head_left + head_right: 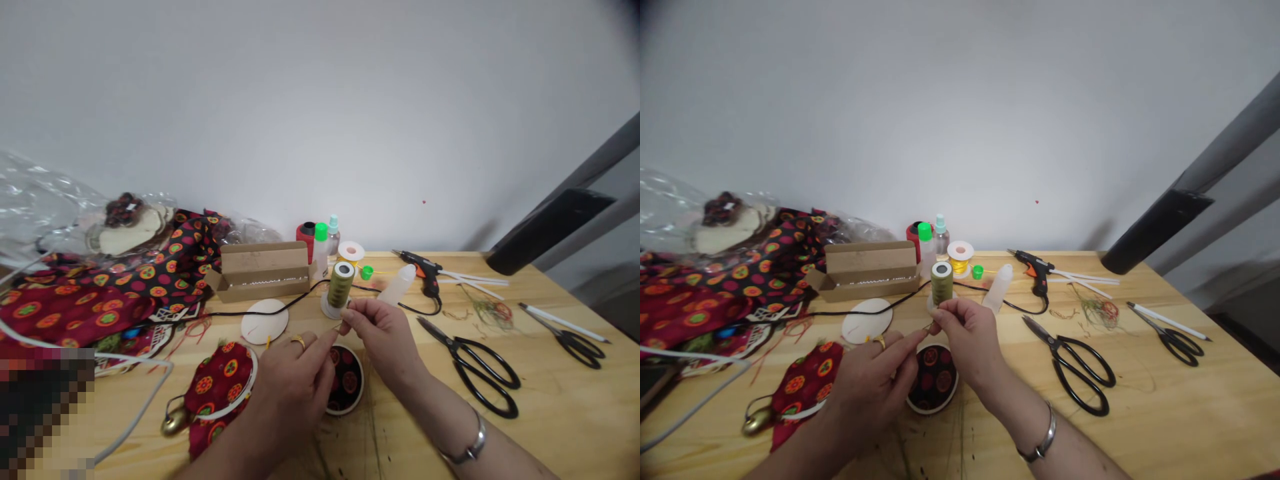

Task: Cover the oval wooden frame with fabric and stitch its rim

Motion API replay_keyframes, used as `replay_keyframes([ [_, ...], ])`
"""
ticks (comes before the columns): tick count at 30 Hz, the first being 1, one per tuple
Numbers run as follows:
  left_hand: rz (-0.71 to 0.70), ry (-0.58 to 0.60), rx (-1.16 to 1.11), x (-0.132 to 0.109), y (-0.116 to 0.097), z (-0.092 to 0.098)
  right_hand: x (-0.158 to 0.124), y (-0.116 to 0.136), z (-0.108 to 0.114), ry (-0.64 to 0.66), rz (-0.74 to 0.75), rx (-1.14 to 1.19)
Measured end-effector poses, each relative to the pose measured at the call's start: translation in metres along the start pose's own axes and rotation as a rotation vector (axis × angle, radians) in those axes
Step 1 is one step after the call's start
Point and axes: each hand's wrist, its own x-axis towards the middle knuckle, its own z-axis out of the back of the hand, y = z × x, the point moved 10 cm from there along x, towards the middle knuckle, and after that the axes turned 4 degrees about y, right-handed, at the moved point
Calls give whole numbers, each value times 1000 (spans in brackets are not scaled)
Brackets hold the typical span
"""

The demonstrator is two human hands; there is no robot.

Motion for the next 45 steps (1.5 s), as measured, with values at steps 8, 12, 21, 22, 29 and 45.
replay_keyframes([
  [8, -65, -28, 68, -3, -9, -1, 3, -9, 3, -8, -51, 107],
  [12, -76, -44, 117, -2, -12, 2, 1, -10, 3, -5, -56, 107],
  [21, -87, -46, 162, 0, -17, 4, 2, -12, 0, 17, -72, 153],
  [22, -84, -44, 165, 0, -16, 3, 2, -12, 0, 17, -74, 165],
  [29, -88, -59, 222, -1, -17, 5, 1, -14, -2, 29, -85, 226],
  [45, -74, 12, 232, -2, -15, -5, -1, -20, -14, 71, -147, 418],
])
